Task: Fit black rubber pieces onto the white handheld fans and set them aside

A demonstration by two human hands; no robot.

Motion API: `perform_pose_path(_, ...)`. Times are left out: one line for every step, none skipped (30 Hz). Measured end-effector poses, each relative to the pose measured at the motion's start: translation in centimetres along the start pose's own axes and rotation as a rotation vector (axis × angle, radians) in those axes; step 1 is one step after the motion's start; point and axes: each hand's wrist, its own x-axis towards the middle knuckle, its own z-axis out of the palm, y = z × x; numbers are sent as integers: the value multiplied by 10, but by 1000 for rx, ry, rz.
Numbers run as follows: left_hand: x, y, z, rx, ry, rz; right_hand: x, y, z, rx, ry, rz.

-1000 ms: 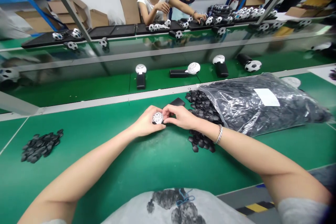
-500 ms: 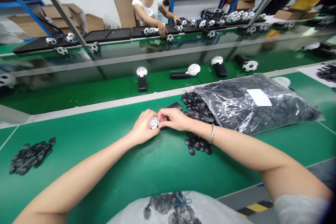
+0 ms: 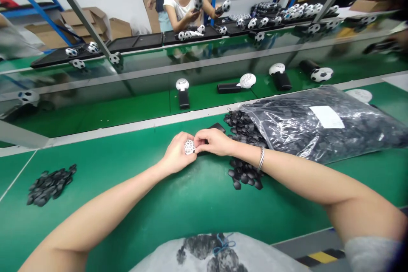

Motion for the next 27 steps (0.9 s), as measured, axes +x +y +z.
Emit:
perform_pose_path(3,2,1,-19,3,-24,4,2,-12,-3,-40,14)
perform_pose_path(9,5,1,-52,-3,-46,8,6,-29,-32,-64,29)
perform_pose_path(19,7,1,-93,-10,-64,11,13,-50,-93,-62,39)
perform_pose_path(31,10,0,-130,-7,-71,15,22,-76,-222,25,56)
perform_pose_path(48,12,0,-152,11,-67,17,33,-104,-401,127,104)
perform_pose_path(67,14,0,-152,47,-51,19,46,-132,-580,221,188)
perform_pose_path(88,14,0,-123,98,-29,20,60,-159,-725,289,310)
perform_pose_path(112,14,1,-71,162,-15,19,74,-184,-854,289,418)
perform_pose_path(135,13,4,-11,217,-5,19,89,-204,-957,287,542)
perform_pose_path(157,11,7,46,261,-7,17,103,-220,-1006,268,659)
perform_pose_path(178,8,12,77,285,-13,16,117,-232,-1011,233,751)
perform_pose_path(195,4,17,100,292,-20,15,129,-239,-996,200,808)
perform_pose_path(208,1,22,115,287,-27,14,139,-244,-972,175,836)
perform_pose_path(217,-2,27,124,275,-28,13,148,-246,-950,163,841)
perform_pose_path(221,-4,31,133,263,-27,11,153,-247,-940,165,835)
perform_pose_path(219,-4,33,145,252,-15,8,155,-248,-941,176,830)
perform_pose_path(213,-3,34,164,245,12,4,153,-250,-948,201,831)
perform_pose_path(203,0,32,192,243,55,-2,148,-252,-957,248,824)
perform_pose_path(189,5,28,231,242,115,-8,138,-255,-968,298,815)
perform_pose_path(172,13,24,280,245,191,-14,126,-257,-975,399,778)
perform_pose_path(155,22,18,332,250,271,-21,110,-258,-971,502,716)
perform_pose_path(137,33,13,383,254,358,-27,91,-255,-968,535,679)
perform_pose_path(121,44,8,434,263,437,-33,71,-248,-965,553,647)
perform_pose_path(105,56,4,488,274,505,-38,51,-237,-963,568,611)
perform_pose_path(92,67,0,544,288,558,-42,30,-221,-963,572,560)
perform_pose_path(80,76,-4,604,304,585,-45,11,-201,-953,559,481)
perform_pose_path(70,83,-7,661,317,584,-46,-7,-178,-909,541,319)
